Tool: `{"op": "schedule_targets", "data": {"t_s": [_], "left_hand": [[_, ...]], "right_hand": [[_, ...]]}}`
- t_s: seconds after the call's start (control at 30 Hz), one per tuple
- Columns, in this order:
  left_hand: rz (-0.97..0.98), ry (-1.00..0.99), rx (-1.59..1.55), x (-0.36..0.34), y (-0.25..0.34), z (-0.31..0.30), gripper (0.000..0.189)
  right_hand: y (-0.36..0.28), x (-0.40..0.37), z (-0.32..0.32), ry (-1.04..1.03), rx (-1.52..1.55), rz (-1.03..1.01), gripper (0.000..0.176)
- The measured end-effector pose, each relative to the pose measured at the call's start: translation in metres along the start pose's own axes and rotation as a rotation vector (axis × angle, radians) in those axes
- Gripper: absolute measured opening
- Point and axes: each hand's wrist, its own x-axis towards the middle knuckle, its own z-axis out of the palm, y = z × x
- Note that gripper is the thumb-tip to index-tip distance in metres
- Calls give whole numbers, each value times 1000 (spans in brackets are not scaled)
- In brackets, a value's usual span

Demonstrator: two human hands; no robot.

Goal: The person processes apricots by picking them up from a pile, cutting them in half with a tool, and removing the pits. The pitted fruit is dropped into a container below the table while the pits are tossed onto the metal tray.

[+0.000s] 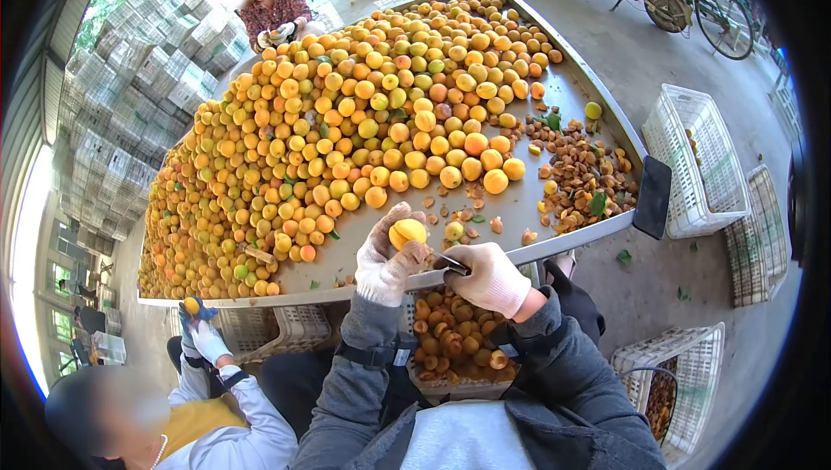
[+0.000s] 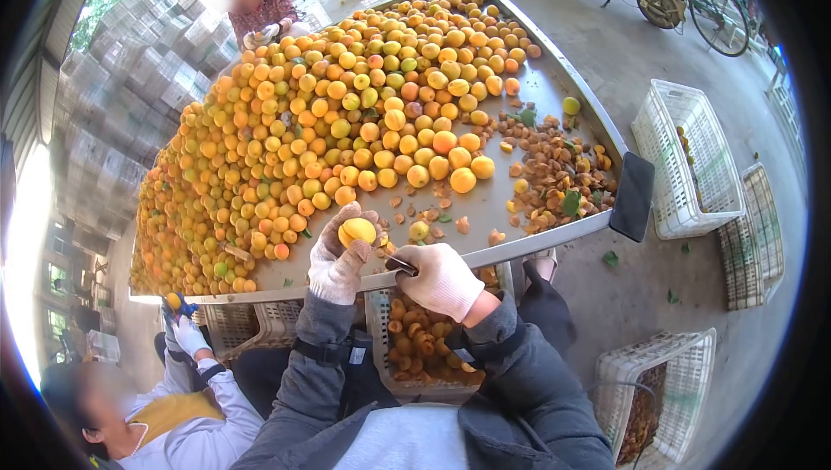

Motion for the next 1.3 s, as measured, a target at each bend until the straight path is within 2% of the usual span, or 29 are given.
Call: {"op": "schedule_targets", "data": {"t_s": [0.07, 0.13, 0.17, 0.23, 0.27, 0.3, 0.37, 0.4, 0.43, 0.57, 0.63, 0.7, 0.77, 0.83, 0.87, 0.93, 0.97, 1.03, 1.1, 1.17, 1.2, 1.23, 1.3], "left_hand": [[-6, -14, 75, 1, 7, -1, 66], [-14, -39, 153, 2, 17, 2, 67], [-35, 6, 177, 3, 22, 5, 69], [-50, 55, 202, 4, 25, 6, 71], [-4, 72, 280, 3, 23, 6, 69], [37, 86, 358, 2, 20, 8, 67], [-6, -25, 516, -6, 15, 14, 60], [102, -83, 649, -8, 10, 17, 60], [216, -141, 780, -8, 7, 21, 60], [289, -272, 952, -6, 23, 29, 57], [484, -325, 1060, -5, 25, 30, 57], [530, -286, 1060, -8, 18, 34, 54], [581, -247, 1061, -10, 10, 35, 51], [459, -162, 1018, -19, 3, 34, 40], [458, -163, 1019, -16, -1, 34, 40], [662, -120, 1038, -8, -5, 34, 37], [662, -120, 1041, -6, -11, 37, 37], [180, 318, 121, -5, -23, 41, 38], [158, 285, 112, -3, -23, 32, 43], [-91, 115, -402, 1, -7, 21, 43], [-138, 203, -341, 4, 0, 21, 45], [-131, 207, -341, 3, 4, 20, 45], [-261, 98, -382, -1, 9, 16, 43]], "right_hand": [[-2, -1, -3, 19, 22, -19, 15], [0, -1, -4, 72, -21, -135, 15], [1, -1, -9, 74, -21, -136, 15], [-6, -2, -21, 135, 335, 17, 13], [-18, -3, -36, 77, 673, 403, 23], [-15, 1, -32, 79, 674, 408, 23], [-11, 10, -15, 169, 621, 256, 37], [-11, 9, -14, 101, 625, 211, 48], [-8, 10, -11, 51, 708, 208, 45], [-15, 11, -20, -14, 684, 211, 37], [-21, 8, -23, -11, 691, 214, 34], [-25, 6, -22, 37, 807, 264, 31], [-17, 6, -11, 86, 835, 227, 29], [-18, 0, -3, 132, 869, 207, 27], [-20, 0, 0, 184, 839, 226, 25], [-19, 0, 7, 231, 815, 247, 24], [-13, 2, 12, 260, 721, 207, 22], [-19, -1, 16, 301, 643, 141, 21], [-29, 0, 1, 211, 800, 318, 22], [-33, 6, -26, 21, 745, 358, 26], [-34, 3, -34, -113, 698, 351, 26], [-25, 2, -36, -120, 697, 347, 26], [-11, 2, -32, 25, 109, 0, 21]]}}
